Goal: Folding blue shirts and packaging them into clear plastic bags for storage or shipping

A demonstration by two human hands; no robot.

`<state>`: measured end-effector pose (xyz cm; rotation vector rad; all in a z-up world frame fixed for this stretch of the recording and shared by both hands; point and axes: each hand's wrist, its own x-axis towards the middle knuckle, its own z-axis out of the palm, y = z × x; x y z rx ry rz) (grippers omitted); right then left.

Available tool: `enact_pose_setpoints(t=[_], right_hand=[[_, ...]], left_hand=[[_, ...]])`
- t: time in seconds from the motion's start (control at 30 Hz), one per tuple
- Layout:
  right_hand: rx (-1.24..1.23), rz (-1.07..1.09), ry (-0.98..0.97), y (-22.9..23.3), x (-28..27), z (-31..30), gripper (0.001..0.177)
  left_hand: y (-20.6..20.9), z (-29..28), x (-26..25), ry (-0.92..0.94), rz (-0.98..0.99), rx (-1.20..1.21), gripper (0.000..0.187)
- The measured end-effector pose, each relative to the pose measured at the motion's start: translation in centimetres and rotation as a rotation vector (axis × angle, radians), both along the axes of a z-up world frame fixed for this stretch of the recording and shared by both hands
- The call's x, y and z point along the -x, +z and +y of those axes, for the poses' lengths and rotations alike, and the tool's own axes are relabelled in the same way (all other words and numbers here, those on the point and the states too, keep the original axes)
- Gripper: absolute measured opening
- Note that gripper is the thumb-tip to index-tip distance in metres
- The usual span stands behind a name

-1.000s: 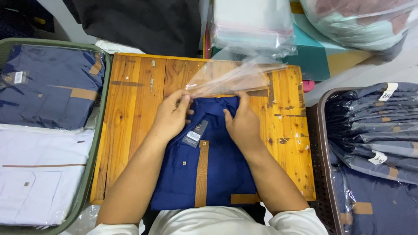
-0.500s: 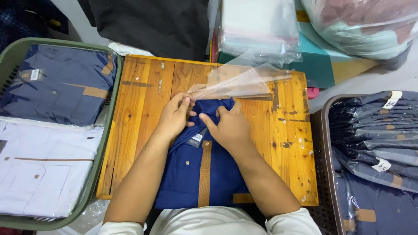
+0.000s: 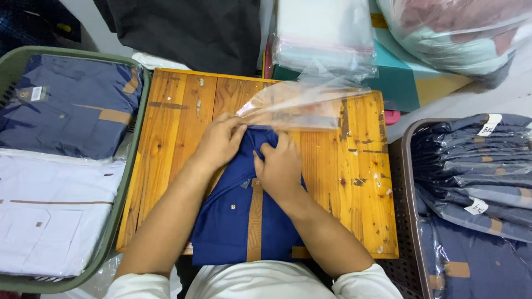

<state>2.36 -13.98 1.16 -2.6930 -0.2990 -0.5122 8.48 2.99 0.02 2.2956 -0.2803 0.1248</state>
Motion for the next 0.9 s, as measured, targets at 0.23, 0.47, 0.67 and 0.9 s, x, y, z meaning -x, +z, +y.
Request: enact_pose_setpoints(t=[0.23, 0.47, 0.67, 0.9], right_hand=[[-0.098, -0.194, 0.092, 1.2, 2.6, -1.1, 0.019], [-0.066, -0.222, 0.093, 1.1, 3.5, -1.0, 0.017], [-0.073, -0.288, 0.071, 1.3, 3.1, -0.8, 0.020], [-0.068, -0.314, 0.033, 2.0, 2.5, -1.2, 0.024]], left_hand=[[-4.3, 3.8, -2.2, 0.019, -0.233, -0.065, 0.019], [-1.7, 2.7, -0.4, 0.065, -0.509, -0.109, 0.021], [-1.3, 2.0, -0.5, -0.017, -0.623, -0.066, 0.027], [-1.1, 1.6, 2.1, -0.082, -0.654, -0.135, 0.014]])
